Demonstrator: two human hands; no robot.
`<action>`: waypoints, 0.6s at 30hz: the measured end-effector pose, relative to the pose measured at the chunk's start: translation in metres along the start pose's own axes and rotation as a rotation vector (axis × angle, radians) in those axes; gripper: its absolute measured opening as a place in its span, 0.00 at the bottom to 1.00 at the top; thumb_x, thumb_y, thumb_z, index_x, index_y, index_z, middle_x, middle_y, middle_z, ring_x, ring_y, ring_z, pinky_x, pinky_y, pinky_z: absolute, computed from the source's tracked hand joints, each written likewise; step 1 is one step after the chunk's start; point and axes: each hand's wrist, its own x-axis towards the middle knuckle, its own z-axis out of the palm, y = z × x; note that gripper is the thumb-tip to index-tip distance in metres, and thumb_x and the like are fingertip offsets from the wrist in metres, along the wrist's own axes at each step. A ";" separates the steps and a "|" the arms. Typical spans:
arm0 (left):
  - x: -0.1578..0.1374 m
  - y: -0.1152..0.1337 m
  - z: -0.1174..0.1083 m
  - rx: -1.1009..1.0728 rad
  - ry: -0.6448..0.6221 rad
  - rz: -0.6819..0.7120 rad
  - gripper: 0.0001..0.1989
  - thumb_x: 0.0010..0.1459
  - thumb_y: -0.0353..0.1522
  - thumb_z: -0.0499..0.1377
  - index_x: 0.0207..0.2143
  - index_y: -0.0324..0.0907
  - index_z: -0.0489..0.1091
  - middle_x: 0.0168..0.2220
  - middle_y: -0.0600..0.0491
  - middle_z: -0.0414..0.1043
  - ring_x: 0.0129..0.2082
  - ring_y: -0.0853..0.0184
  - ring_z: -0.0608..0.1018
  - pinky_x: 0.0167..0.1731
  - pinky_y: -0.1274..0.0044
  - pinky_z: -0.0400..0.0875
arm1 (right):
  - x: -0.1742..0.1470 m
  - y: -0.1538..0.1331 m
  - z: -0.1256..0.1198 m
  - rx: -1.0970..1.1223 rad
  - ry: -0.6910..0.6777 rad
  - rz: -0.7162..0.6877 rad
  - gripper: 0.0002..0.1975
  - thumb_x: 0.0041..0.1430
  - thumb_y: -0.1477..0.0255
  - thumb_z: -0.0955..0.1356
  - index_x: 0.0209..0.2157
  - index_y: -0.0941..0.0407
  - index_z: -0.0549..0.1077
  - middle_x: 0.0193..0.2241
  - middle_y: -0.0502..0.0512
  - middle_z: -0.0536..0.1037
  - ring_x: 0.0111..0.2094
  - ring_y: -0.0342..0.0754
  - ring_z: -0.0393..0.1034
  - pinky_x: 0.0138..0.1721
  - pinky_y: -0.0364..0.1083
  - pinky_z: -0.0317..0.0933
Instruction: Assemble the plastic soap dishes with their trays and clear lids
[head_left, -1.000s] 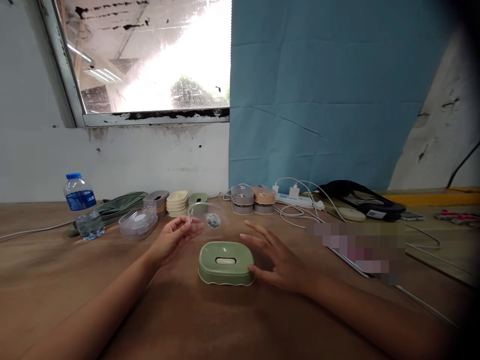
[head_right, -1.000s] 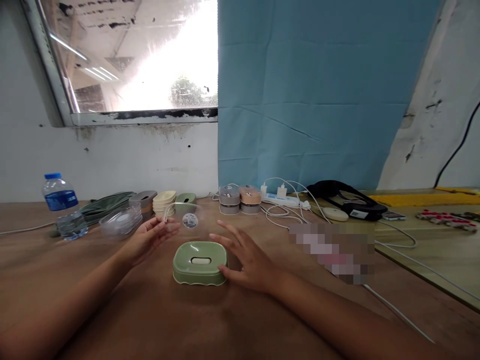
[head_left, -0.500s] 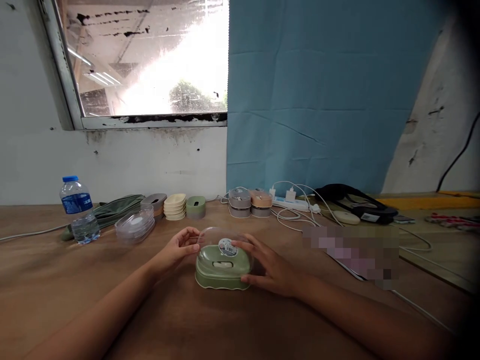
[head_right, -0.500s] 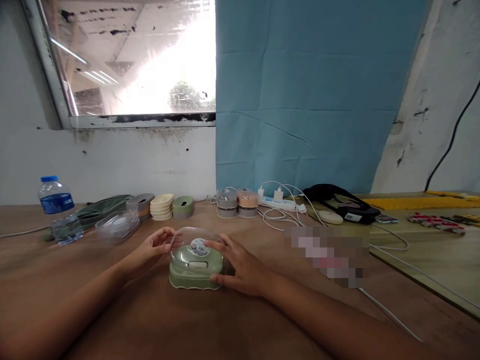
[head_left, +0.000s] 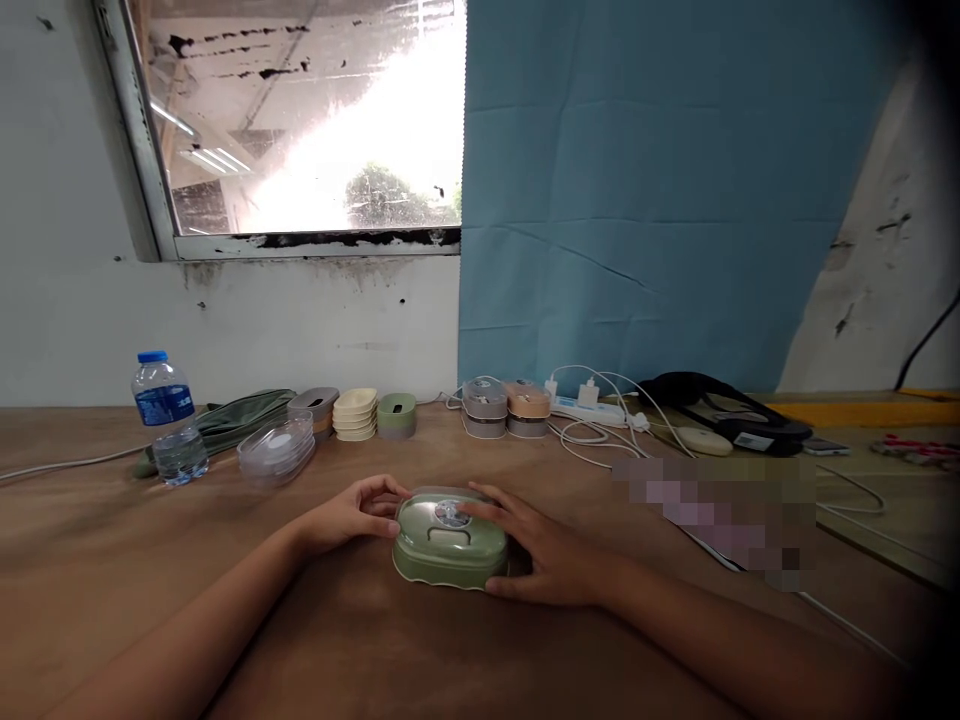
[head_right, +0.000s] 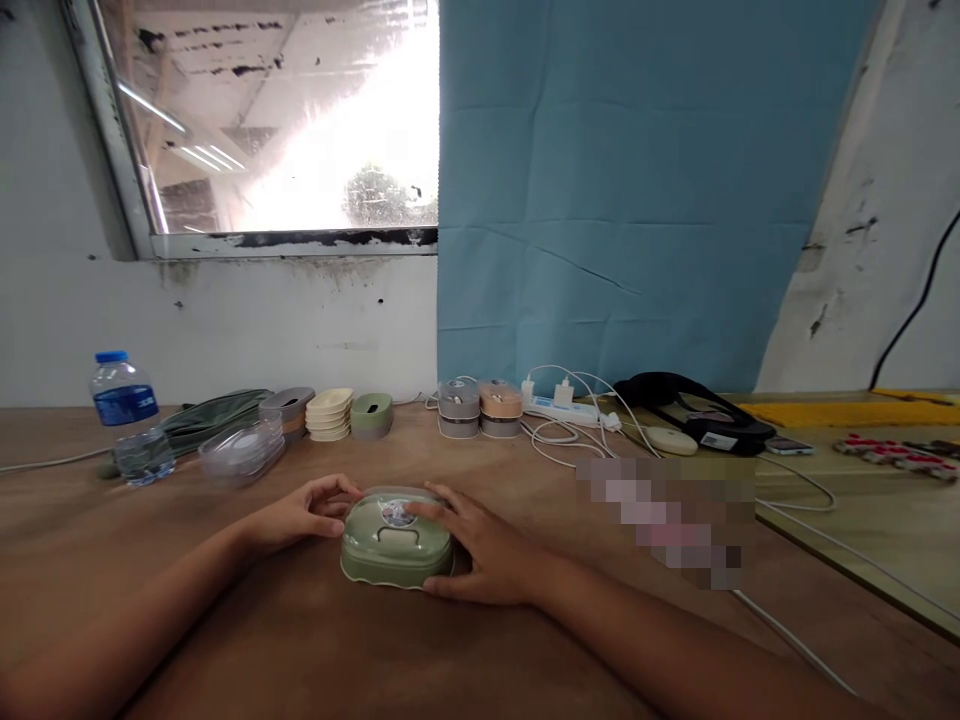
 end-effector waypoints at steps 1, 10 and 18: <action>-0.001 -0.001 -0.001 0.005 -0.010 0.007 0.17 0.46 0.27 0.65 0.39 0.41 0.65 0.42 0.51 0.70 0.44 0.66 0.72 0.45 0.72 0.63 | 0.000 -0.001 0.000 -0.007 -0.003 -0.008 0.37 0.49 0.58 0.68 0.59 0.46 0.52 0.62 0.56 0.43 0.60 0.57 0.43 0.57 0.55 0.47; 0.003 0.000 0.004 0.135 -0.054 0.103 0.18 0.49 0.32 0.63 0.43 0.41 0.64 0.50 0.46 0.66 0.50 0.61 0.68 0.51 0.65 0.59 | 0.001 0.005 -0.004 -0.131 0.064 -0.235 0.39 0.46 0.66 0.70 0.59 0.51 0.54 0.59 0.57 0.55 0.58 0.55 0.47 0.57 0.55 0.46; 0.002 0.004 0.011 0.592 0.072 0.148 0.20 0.57 0.36 0.53 0.53 0.47 0.62 0.55 0.50 0.61 0.56 0.62 0.63 0.56 0.68 0.54 | -0.001 0.006 -0.010 -0.281 0.105 -0.257 0.38 0.44 0.71 0.68 0.59 0.52 0.53 0.57 0.57 0.58 0.55 0.54 0.53 0.54 0.53 0.51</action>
